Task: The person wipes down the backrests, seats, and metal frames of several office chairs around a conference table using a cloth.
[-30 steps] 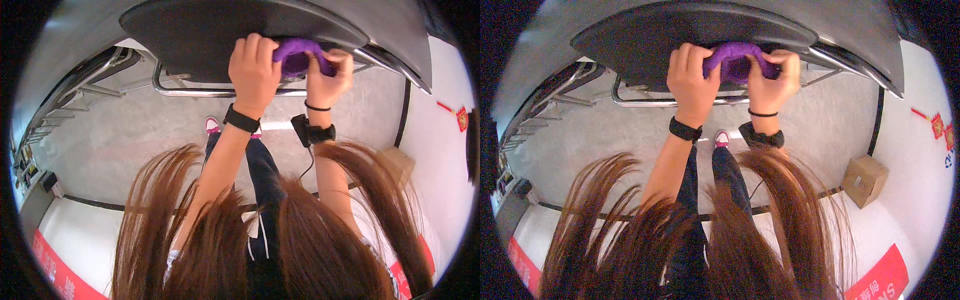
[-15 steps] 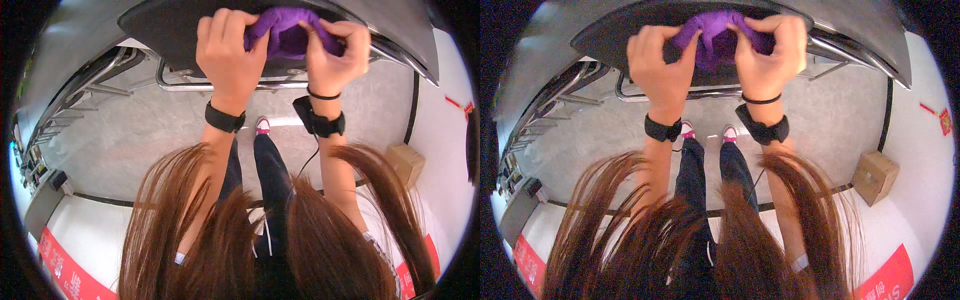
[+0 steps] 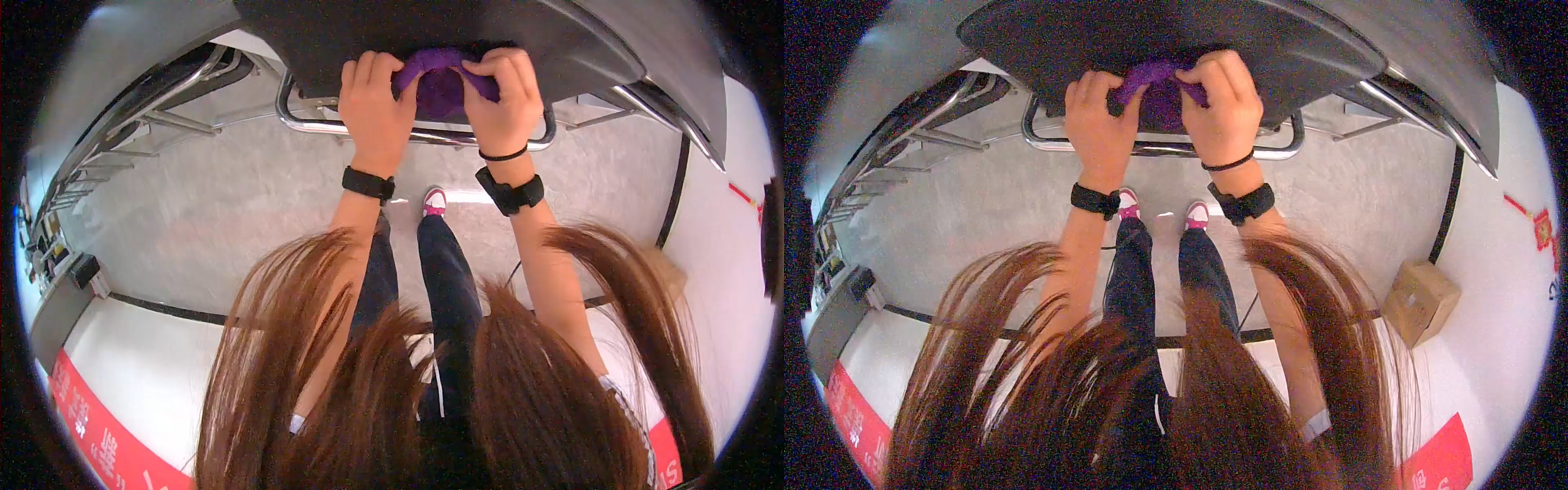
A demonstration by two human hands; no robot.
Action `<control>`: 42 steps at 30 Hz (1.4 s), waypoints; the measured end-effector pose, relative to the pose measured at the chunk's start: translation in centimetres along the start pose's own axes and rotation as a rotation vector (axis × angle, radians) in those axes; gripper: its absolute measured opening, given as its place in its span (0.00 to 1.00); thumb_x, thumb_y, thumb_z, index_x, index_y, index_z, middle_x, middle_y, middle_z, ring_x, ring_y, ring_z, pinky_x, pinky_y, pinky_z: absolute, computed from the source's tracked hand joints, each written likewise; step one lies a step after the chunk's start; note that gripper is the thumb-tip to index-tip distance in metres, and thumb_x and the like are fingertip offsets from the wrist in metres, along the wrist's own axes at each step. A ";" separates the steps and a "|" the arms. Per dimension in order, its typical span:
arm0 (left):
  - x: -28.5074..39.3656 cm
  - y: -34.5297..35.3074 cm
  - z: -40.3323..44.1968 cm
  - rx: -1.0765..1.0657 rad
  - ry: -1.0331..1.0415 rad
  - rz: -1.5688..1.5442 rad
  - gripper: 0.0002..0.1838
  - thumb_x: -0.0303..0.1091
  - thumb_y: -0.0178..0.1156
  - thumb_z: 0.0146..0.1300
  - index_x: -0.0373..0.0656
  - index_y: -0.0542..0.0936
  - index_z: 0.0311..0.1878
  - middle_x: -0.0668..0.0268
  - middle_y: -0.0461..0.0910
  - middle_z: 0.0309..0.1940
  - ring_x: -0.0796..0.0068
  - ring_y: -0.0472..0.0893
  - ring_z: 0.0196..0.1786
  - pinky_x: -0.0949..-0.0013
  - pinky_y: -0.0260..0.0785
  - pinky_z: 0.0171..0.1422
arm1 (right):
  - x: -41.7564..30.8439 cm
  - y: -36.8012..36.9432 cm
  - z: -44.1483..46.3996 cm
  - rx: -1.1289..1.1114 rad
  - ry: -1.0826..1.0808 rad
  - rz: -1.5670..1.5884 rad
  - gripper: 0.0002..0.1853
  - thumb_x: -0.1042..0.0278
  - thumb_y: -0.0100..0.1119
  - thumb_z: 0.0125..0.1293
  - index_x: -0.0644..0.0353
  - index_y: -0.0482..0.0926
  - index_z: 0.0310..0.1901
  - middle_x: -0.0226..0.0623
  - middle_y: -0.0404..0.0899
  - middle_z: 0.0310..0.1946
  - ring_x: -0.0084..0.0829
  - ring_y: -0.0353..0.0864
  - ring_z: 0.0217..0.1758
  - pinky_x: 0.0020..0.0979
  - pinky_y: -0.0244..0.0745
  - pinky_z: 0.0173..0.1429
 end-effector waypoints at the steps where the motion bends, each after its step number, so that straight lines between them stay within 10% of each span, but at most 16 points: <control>1: -0.8 -0.3 0.1 -0.010 -0.008 0.012 0.14 0.31 0.71 0.44 0.44 0.75 0.31 0.64 0.75 0.33 0.57 0.74 0.39 0.58 0.69 0.40 | -0.2 0.9 -0.2 -0.028 0.002 0.004 0.13 0.85 0.65 0.39 0.60 0.76 0.28 0.38 0.75 0.32 0.40 0.79 0.35 0.33 0.75 0.39; 11: -10.3 -6.4 1.8 0.007 -0.120 0.094 0.12 0.29 0.70 0.46 0.43 0.76 0.33 0.64 0.75 0.32 0.57 0.74 0.38 0.59 0.66 0.40 | -5.6 11.1 0.2 -0.163 -0.187 0.039 0.13 0.78 0.72 0.41 0.57 0.79 0.31 0.32 0.75 0.32 0.36 0.79 0.33 0.29 0.75 0.35; 19: -8.1 -11.1 7.2 0.208 0.020 -0.012 0.12 0.25 0.72 0.46 0.41 0.77 0.31 0.69 0.73 0.25 0.76 0.69 0.26 0.73 0.61 0.29 | -9.7 8.8 5.3 0.064 -0.256 0.107 0.12 0.78 0.67 0.40 0.55 0.79 0.29 0.32 0.73 0.29 0.34 0.78 0.32 0.32 0.74 0.33; 20: -6.7 -11.5 7.9 0.250 0.075 -0.058 0.11 0.25 0.72 0.46 0.40 0.78 0.30 0.70 0.73 0.24 0.78 0.68 0.25 0.75 0.60 0.28 | -7.2 7.4 6.9 -0.473 -0.099 0.117 0.22 0.69 0.67 0.48 0.49 0.75 0.47 0.36 0.70 0.47 0.32 0.69 0.48 0.37 0.62 0.52; 22: -4.1 -11.3 8.5 0.224 0.051 -0.071 0.11 0.25 0.73 0.46 0.40 0.78 0.30 0.69 0.73 0.24 0.78 0.68 0.25 0.75 0.60 0.29 | -6.8 5.4 7.7 -0.379 -0.120 0.110 0.22 0.70 0.68 0.46 0.49 0.76 0.47 0.38 0.70 0.46 0.32 0.69 0.48 0.36 0.61 0.53; 23: -2.8 -11.0 8.7 0.213 0.041 -0.078 0.11 0.25 0.73 0.46 0.40 0.78 0.30 0.69 0.73 0.24 0.78 0.68 0.25 0.74 0.60 0.29 | -8.5 4.2 6.6 0.251 -0.298 0.087 0.14 0.80 0.71 0.37 0.56 0.80 0.29 0.35 0.74 0.28 0.35 0.77 0.32 0.30 0.73 0.34; 28: 1.2 -7.0 7.2 0.094 0.129 -0.247 0.15 0.20 0.66 0.36 0.43 0.77 0.31 0.61 0.74 0.31 0.55 0.75 0.38 0.58 0.69 0.41 | -4.8 -0.6 5.0 0.258 -0.168 -0.069 0.16 0.82 0.74 0.35 0.58 0.80 0.29 0.38 0.77 0.28 0.38 0.77 0.33 0.33 0.72 0.39; 42: 4.7 2.3 1.7 -0.273 0.212 -0.296 0.16 0.23 0.68 0.42 0.42 0.76 0.36 0.61 0.75 0.39 0.55 0.76 0.44 0.58 0.71 0.49 | 5.2 -4.5 -2.5 0.117 0.262 -0.164 0.15 0.79 0.73 0.44 0.60 0.76 0.33 0.39 0.76 0.33 0.40 0.78 0.37 0.32 0.72 0.44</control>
Point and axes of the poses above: each hand's wrist, its own z-axis towards the middle knuckle, its own y-axis out of the palm, x = y × z, the point moved 5 cm from there along z, towards the middle knuckle
